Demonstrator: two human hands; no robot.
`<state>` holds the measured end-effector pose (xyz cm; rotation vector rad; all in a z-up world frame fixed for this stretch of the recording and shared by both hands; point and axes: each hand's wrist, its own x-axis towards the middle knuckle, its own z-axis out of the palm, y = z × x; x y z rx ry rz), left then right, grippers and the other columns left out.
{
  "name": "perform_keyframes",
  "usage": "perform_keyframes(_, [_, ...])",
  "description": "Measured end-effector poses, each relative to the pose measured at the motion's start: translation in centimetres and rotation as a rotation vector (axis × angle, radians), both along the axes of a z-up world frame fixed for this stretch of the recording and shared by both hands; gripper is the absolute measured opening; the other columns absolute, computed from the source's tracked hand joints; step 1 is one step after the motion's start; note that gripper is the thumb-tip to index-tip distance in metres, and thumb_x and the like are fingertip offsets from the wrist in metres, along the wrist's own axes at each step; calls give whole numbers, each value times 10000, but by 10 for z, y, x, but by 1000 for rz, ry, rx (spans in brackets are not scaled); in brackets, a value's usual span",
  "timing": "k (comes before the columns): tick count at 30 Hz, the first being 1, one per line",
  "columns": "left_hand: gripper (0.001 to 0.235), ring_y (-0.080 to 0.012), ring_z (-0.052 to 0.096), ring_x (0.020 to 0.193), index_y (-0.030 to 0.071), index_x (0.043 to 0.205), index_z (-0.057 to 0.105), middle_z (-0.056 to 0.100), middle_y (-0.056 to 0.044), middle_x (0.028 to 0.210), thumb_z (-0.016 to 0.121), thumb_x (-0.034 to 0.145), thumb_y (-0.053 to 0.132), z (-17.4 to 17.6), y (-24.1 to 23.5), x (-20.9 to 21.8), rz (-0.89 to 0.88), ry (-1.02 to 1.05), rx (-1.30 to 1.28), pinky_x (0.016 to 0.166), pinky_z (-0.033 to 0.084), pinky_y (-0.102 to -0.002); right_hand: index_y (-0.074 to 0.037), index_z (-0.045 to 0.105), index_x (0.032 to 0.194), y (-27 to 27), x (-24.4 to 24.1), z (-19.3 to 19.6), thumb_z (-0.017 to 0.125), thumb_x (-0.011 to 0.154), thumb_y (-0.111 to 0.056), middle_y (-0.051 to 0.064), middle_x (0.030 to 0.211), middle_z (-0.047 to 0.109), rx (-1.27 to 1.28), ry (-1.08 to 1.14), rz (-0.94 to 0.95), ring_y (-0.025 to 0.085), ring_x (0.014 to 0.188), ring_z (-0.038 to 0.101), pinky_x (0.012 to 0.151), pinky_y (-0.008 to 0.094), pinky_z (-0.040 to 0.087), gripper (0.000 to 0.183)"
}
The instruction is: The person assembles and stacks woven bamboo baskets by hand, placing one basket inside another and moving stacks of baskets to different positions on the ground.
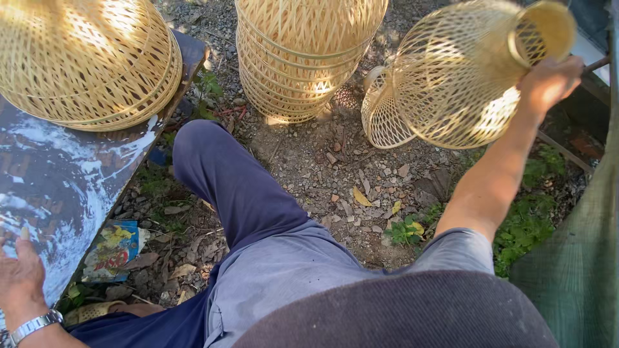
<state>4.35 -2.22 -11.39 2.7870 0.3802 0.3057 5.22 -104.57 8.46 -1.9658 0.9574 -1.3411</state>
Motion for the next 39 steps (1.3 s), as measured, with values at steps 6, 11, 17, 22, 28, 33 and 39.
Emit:
perform_keyframes(6, [394, -371, 679, 963, -36, 1482, 585, 701, -253, 1144, 669, 1151, 161, 0, 3, -19, -126, -95, 65, 826, 540, -451, 20, 520, 938, 22, -8, -60, 550, 964, -32, 129, 782, 690, -175, 184, -47, 176, 528, 670, 436, 359, 536, 65])
perform_keyframes(11, [358, -309, 694, 973, -72, 1387, 559, 694, -237, 1222, 689, 1089, 79, 2, 2, -20, -250, -190, 34, 849, 555, -384, -3, 548, 942, 7, -26, -71, 577, 1034, -101, 104, 770, 719, 14, 199, -30, 153, 458, 681, 365, 340, 495, 137])
perform_keyframes(17, [452, -336, 657, 870, -57, 1487, 586, 700, -249, 1144, 690, 1113, 175, -7, 5, -12, -72, -28, -174, 737, 508, -420, 8, 692, 1173, -1, -95, -52, 592, 1126, -65, 55, 913, 730, 196, 251, 359, 83, 610, 637, 461, 281, 448, 132])
perform_keyframes(22, [445, -370, 670, 953, -91, 1382, 571, 704, -277, 1090, 564, 1135, 279, -11, 3, 4, -44, 93, -156, 870, 509, -467, 0, 743, 1248, 3, -155, -46, 673, 1106, -73, -13, 949, 674, 267, 501, 569, 13, 780, 571, 687, 224, 452, 174])
perform_keyframes(28, [505, -385, 668, 1003, -89, 1461, 495, 688, -281, 1090, 506, 1133, 295, -9, -10, 27, -96, 121, -241, 885, 500, -486, -111, 755, 1258, 31, -171, -90, 794, 936, -207, 60, 1143, 745, 131, 1025, 485, 171, 961, 696, 881, 341, 540, 338])
perform_keyframes(33, [500, -358, 668, 921, -36, 1552, 477, 685, -260, 1090, 566, 1172, 277, -11, -12, 20, -94, 126, -194, 790, 507, -462, -193, 709, 1317, 79, -156, -149, 762, 959, -291, 68, 1260, 729, 259, 1213, 457, 256, 1108, 709, 1023, 413, 509, 375])
perform_keyframes(39, [477, -356, 670, 949, -38, 1530, 480, 683, -267, 1124, 622, 1220, 296, -7, -8, 6, -94, 137, -184, 800, 518, -456, -302, 690, 1351, 121, -151, -197, 733, 936, -340, 74, 1251, 730, 425, 1338, 320, 276, 1125, 684, 1019, 433, 492, 419])
